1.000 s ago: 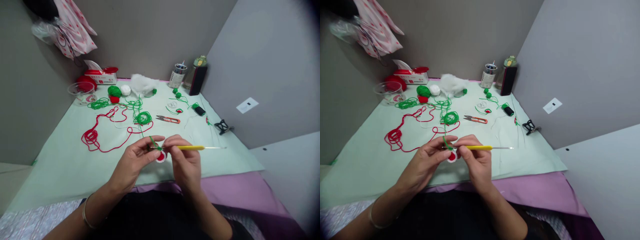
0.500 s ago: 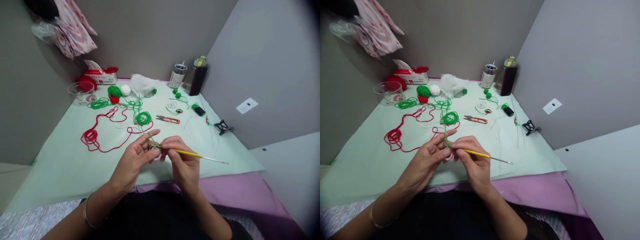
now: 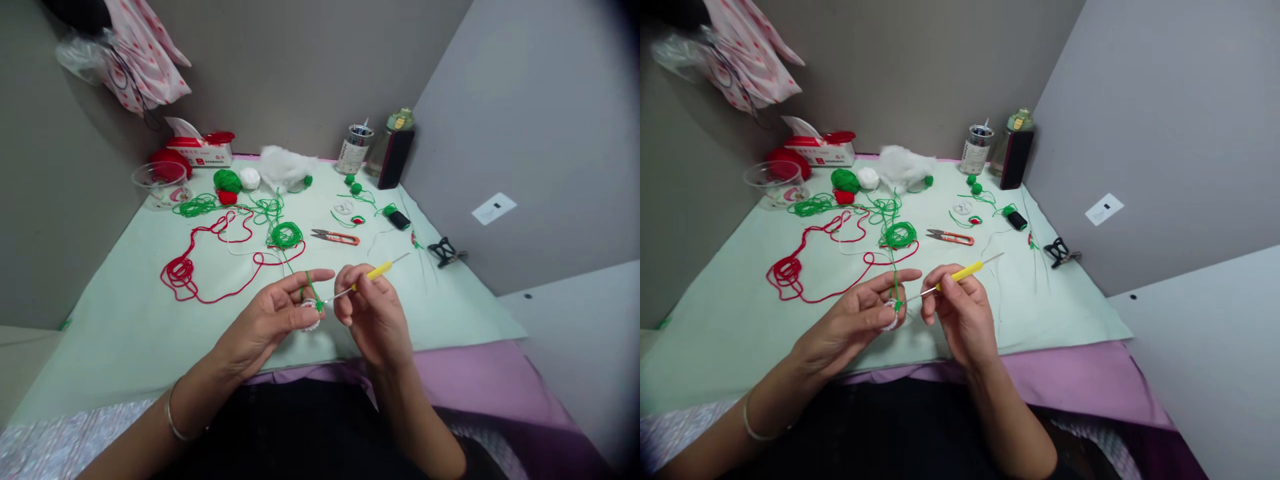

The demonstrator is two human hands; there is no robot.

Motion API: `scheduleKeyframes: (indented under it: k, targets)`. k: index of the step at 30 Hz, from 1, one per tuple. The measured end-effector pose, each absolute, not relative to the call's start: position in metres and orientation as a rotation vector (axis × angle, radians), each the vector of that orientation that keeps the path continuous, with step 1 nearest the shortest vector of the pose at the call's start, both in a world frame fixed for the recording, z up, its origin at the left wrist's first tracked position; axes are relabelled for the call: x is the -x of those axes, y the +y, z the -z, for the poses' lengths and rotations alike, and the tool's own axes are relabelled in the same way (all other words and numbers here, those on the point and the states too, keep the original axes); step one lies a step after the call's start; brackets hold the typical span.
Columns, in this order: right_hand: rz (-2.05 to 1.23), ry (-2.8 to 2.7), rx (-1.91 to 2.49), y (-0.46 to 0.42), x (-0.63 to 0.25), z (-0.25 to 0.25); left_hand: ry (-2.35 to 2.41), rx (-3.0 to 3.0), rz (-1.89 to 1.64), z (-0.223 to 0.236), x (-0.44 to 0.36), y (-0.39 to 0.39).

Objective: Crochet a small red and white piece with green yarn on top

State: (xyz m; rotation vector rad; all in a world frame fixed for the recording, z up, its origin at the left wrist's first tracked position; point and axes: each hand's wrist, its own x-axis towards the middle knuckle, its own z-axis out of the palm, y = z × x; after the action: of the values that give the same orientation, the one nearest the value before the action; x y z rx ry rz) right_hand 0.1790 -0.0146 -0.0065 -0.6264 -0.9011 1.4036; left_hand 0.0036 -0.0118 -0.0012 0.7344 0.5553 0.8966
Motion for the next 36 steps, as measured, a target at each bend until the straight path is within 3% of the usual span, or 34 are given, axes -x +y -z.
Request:
scheduleKeyframes:
  k: [7,18,24,36]
  targets:
    - [-0.988,-1.223,0.709,-0.022,-0.167,0.019,0.734,-0.812,-1.082,0.002,-0.011,-0.016]
    - [-1.298,-0.953,0.611,-0.016,-0.172,0.013,0.787,-0.964,-1.076,-0.003,-0.001,-0.015]
    - [-1.29,-1.04,0.6,-0.016,-0.179,0.012,0.819,-0.938,-1.018,-0.006,0.0,-0.016]
    - [-0.565,-1.656,0.747,-0.032,-0.187,0.008,0.819,-0.942,-1.141,-0.004,-0.003,-0.019]
